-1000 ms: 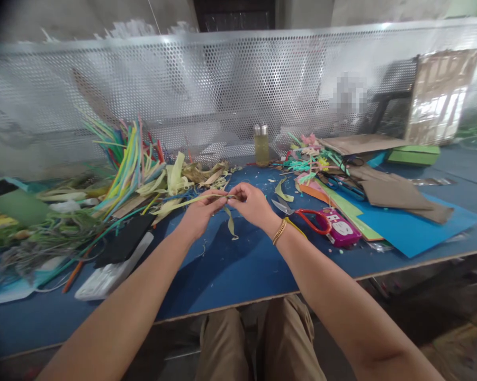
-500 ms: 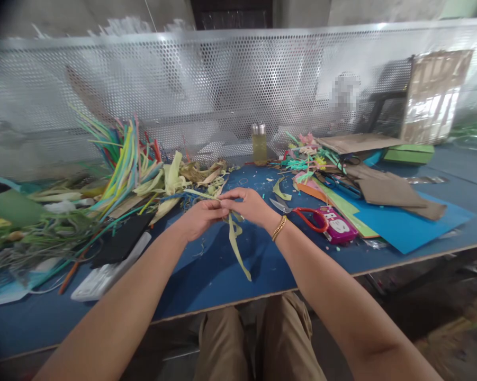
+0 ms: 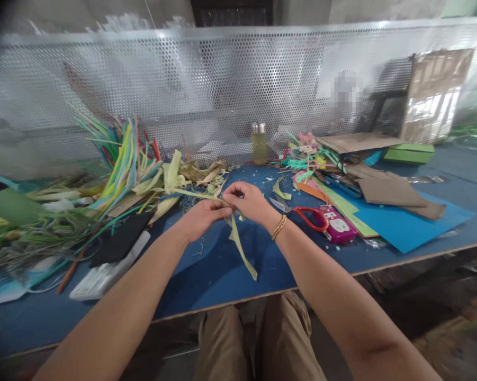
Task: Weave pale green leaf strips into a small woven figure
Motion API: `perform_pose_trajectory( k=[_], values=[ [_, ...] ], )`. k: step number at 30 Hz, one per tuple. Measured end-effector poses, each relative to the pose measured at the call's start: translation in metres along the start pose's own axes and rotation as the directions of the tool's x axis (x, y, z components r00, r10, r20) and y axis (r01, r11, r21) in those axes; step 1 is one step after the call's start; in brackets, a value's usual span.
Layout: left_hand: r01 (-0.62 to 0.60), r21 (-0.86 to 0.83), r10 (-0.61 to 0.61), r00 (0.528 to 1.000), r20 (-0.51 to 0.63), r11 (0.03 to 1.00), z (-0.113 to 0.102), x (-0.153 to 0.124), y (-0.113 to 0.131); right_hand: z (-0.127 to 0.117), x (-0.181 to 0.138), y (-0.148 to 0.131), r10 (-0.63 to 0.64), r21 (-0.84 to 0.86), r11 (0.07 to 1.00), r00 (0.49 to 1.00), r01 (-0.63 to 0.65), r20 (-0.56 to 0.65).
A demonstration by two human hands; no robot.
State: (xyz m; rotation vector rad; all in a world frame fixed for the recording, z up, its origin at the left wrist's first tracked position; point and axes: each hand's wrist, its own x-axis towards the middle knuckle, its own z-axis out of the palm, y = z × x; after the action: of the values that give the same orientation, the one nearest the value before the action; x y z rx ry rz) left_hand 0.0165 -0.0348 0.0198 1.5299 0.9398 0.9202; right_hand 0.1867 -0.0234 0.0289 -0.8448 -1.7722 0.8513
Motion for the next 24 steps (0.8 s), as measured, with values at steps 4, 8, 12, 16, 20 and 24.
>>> perform_pose_trajectory(
  k=[4, 8, 12, 16, 20, 24],
  values=[
    [-0.049, -0.02, 0.047, 0.993, -0.109, 0.999, -0.003, 0.005, -0.001, 0.001, 0.002, 0.003, 0.024, 0.016, 1.0, 0.999, -0.023, -0.039],
    [-0.072, 0.036, 0.078, 0.978, -0.192, 0.997, -0.008, 0.008, -0.003, 0.0, 0.002, 0.003, 0.081, -0.091, 0.992, 0.996, -0.084, -0.035],
    [-0.108, 0.188, 0.17, 0.921, -0.35, 0.976, -0.01, 0.008, -0.001, 0.003, 0.0, 0.004, 0.015, -0.304, 0.953, 1.0, -0.014, 0.0],
    [-0.11, 0.323, 0.252, 0.862, -0.44, 0.94, -0.009, 0.01, -0.003, 0.012, -0.002, 0.009, -0.078, -0.32, 0.944, 0.996, 0.084, 0.033],
    [-0.106, 0.369, 0.27, 0.861, -0.43, 0.924, -0.006, 0.013, -0.007, 0.015, -0.001, 0.013, -0.04, -0.323, 0.946, 0.999, 0.038, -0.001],
    [-0.104, 0.247, 0.193, 0.908, -0.372, 0.963, -0.009, 0.012, -0.008, 0.01, 0.001, 0.014, -0.032, -0.277, 0.96, 0.999, 0.027, -0.013]
  ],
)
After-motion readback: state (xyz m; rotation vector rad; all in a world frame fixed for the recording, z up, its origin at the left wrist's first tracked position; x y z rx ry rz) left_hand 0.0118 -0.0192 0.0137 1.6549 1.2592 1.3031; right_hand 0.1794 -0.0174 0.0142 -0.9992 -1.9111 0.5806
